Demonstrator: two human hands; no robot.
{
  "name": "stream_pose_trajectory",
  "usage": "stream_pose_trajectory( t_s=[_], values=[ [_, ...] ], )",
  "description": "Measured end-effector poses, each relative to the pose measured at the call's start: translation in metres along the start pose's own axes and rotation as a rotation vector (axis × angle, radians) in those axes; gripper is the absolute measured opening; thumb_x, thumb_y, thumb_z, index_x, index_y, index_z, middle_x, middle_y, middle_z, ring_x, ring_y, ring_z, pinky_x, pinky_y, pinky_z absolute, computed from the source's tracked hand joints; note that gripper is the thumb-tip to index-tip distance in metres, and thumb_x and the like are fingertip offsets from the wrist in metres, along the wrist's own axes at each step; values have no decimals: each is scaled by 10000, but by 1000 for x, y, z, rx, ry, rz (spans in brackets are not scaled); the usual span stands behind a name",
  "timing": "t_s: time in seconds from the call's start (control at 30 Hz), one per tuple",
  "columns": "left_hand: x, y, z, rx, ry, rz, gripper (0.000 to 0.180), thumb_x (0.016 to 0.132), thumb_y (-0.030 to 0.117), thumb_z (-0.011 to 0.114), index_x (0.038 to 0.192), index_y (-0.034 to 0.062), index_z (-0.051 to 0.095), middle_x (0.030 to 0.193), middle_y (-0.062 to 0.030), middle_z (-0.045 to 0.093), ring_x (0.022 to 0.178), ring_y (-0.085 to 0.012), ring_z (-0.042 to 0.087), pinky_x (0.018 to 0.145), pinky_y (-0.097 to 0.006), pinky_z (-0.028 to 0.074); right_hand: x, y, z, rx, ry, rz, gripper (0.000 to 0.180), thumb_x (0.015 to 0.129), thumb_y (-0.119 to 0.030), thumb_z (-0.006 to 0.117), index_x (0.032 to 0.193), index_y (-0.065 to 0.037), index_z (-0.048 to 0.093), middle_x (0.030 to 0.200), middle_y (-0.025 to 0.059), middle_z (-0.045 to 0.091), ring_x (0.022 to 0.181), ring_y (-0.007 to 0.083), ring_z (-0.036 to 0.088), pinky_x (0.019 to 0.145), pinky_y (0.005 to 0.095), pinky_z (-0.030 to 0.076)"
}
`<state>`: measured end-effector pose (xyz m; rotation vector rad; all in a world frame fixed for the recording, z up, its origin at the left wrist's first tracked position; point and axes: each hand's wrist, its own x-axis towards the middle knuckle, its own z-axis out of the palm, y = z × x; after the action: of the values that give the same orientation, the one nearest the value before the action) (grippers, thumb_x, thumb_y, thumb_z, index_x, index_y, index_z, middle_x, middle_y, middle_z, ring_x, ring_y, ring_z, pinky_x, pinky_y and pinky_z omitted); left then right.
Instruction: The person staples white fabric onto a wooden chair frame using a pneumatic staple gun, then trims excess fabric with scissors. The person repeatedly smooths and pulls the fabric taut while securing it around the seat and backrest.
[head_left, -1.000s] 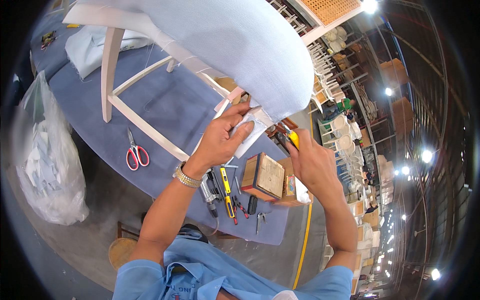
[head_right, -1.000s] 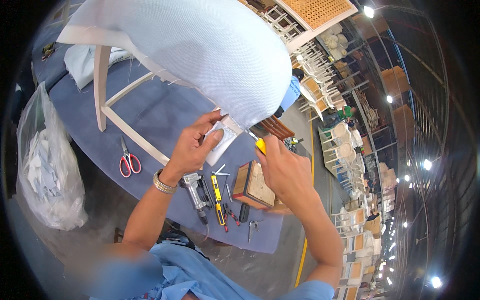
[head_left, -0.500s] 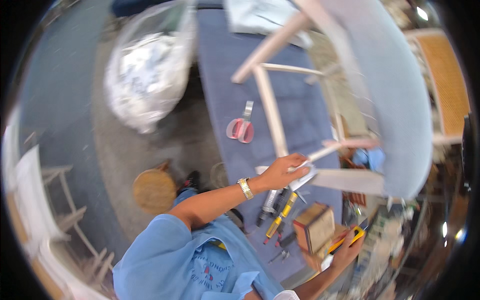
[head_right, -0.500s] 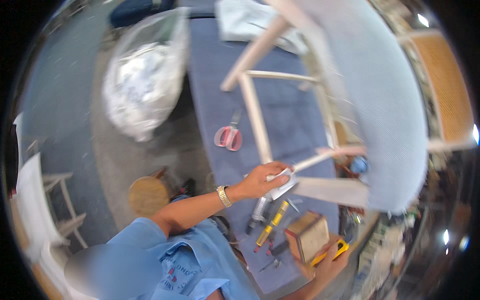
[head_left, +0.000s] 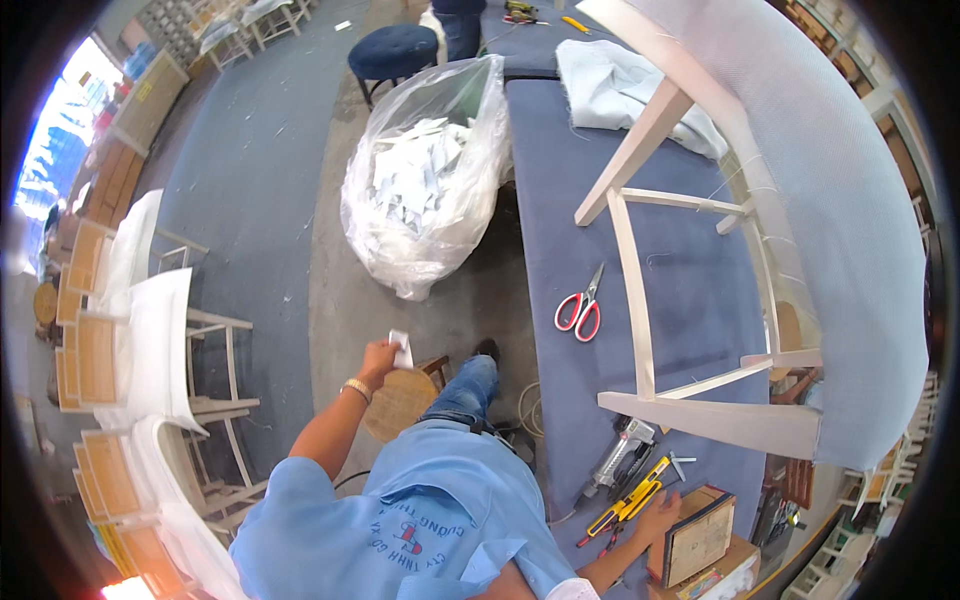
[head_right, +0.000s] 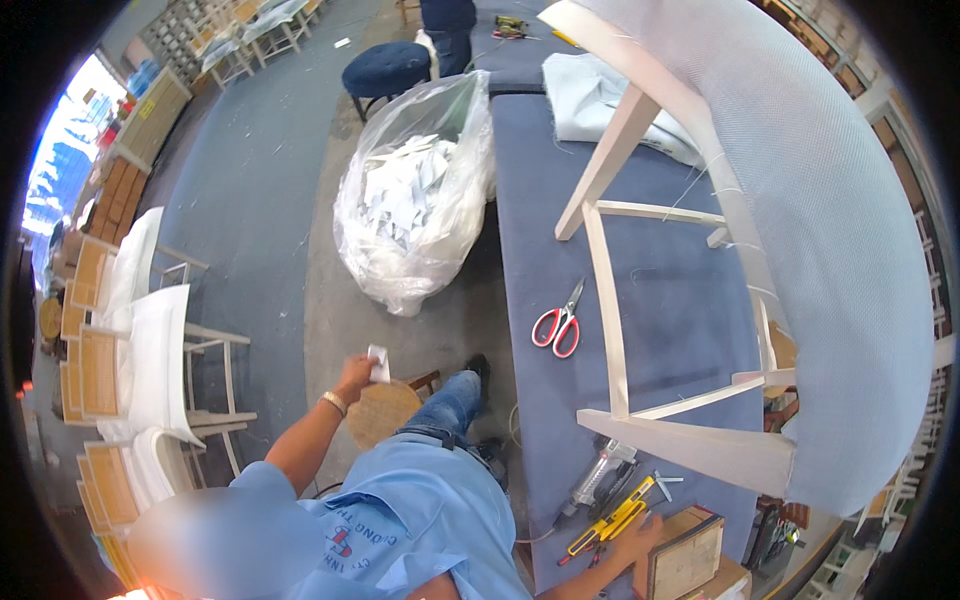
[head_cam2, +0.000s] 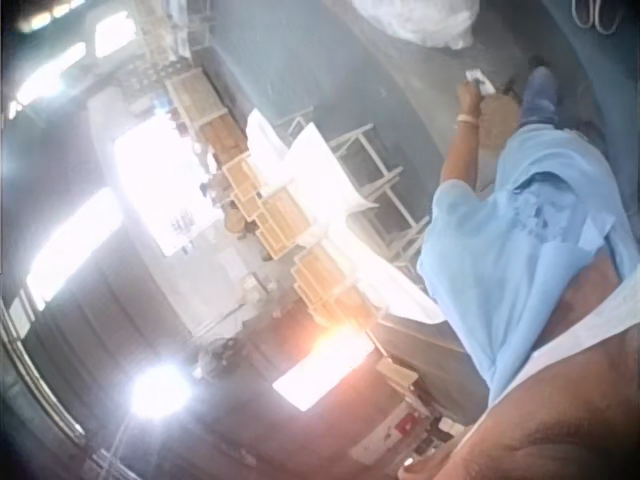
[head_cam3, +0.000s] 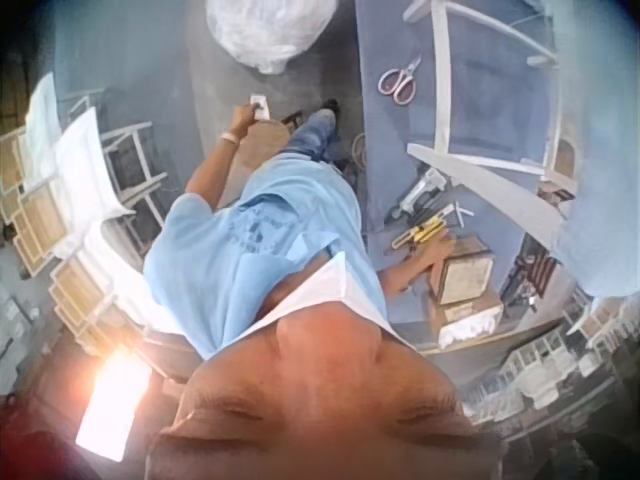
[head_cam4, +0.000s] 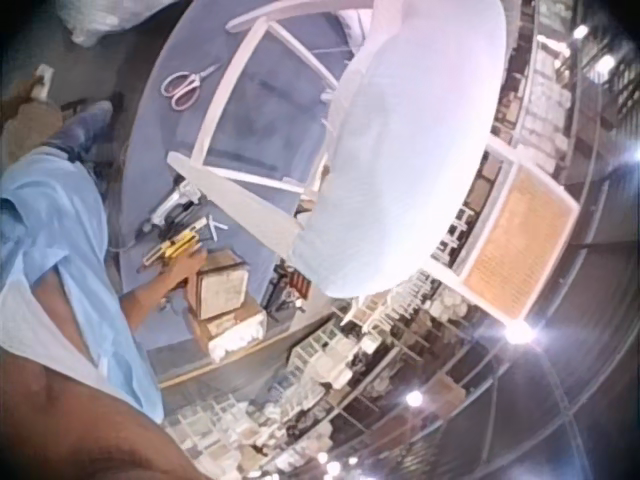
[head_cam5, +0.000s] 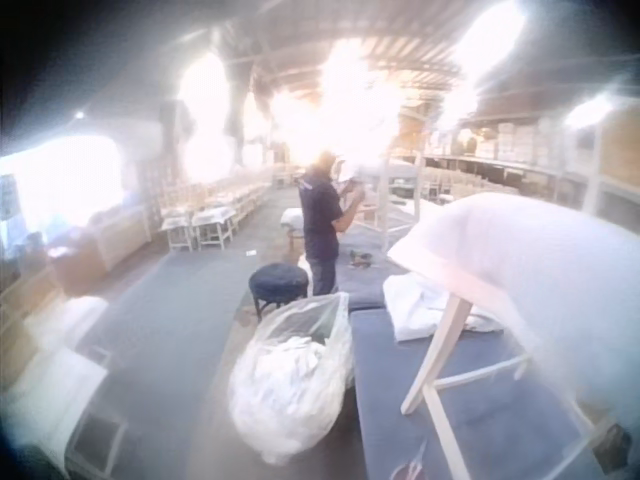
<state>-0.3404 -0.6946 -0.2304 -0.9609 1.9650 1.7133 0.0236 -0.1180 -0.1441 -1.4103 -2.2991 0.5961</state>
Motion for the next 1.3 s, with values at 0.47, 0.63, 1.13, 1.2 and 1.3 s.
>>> stream_pose_trajectory(
  t_s=[0.47,0.63,1.13,1.2,1.3],
  values=[
    [206,340,156,467,38,999,546,958,292,688,1353,-63,560,1279,-232,645,1122,-348,641,977,-419,499,30,-337,-54,1424,593,-59,650,1050,-504,400,1466,-5,414,1414,178,527,1193,327,589,1024,468,511],
    [64,299,257,602,-944,1193,223,965,140,655,1134,5,711,998,-116,734,873,-221,707,791,-329,544,37,-381,-25,1153,1057,40,751,1035,-609,383,1508,-27,362,1411,199,525,1215,340,580,1074,477,470],
    [-39,545,395,128,-1049,1337,421,967,386,693,1080,-19,695,988,-88,685,924,-158,605,868,-326,482,-28,-374,293,-19,152,176,639,794,-141,754,1373,-60,499,1345,175,563,1124,363,625,921,485,541],
    [-20,555,408,175,-1319,1141,426,998,416,622,1054,-1,686,953,-79,675,890,-161,607,837,-311,476,-10,-364,303,-90,61,243,623,747,-139,774,1302,-52,505,1219,169,572,1059,361,651,875,493,547],
    [-19,547,413,75,-1228,1144,482,1015,457,554,1071,-7,672,937,-90,673,864,-183,617,800,-315,488,-7,-367,284,-140,-67,246,420,770,-119,717,1154,-37,568,1111,157,559,961,347,678,806,471,557]
  ],
)
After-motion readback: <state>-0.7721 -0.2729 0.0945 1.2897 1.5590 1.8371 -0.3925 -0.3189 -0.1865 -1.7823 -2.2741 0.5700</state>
